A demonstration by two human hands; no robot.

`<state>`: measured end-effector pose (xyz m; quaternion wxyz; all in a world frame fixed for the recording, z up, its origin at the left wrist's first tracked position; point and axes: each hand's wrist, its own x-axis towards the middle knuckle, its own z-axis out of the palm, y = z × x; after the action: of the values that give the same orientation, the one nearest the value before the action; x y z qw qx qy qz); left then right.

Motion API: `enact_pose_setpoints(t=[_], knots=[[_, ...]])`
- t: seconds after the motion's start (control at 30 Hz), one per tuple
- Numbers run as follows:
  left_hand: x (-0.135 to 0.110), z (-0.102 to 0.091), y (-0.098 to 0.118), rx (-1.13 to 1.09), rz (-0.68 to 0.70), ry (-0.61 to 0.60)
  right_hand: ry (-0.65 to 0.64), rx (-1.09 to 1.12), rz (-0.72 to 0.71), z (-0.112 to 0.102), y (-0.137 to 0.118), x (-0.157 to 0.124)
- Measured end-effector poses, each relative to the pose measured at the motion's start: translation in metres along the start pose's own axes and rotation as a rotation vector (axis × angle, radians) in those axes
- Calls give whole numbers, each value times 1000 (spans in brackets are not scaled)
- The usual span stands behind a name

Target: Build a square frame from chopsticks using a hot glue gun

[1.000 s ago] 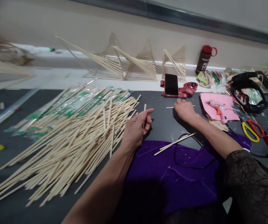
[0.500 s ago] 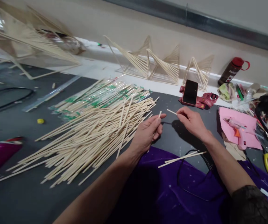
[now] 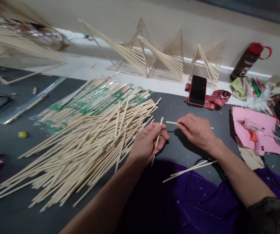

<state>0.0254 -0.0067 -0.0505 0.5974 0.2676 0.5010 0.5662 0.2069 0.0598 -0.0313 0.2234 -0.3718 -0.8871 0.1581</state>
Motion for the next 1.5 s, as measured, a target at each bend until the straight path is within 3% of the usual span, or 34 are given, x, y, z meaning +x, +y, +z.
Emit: enact_pose_setpoints(t=[0.33, 1.5], knots=[[-4, 5, 2, 21, -9, -9, 180, -132, -115, 7, 2, -4], [-3, 3, -7, 50, 22, -65, 252, -195, -179, 8, 4, -4]])
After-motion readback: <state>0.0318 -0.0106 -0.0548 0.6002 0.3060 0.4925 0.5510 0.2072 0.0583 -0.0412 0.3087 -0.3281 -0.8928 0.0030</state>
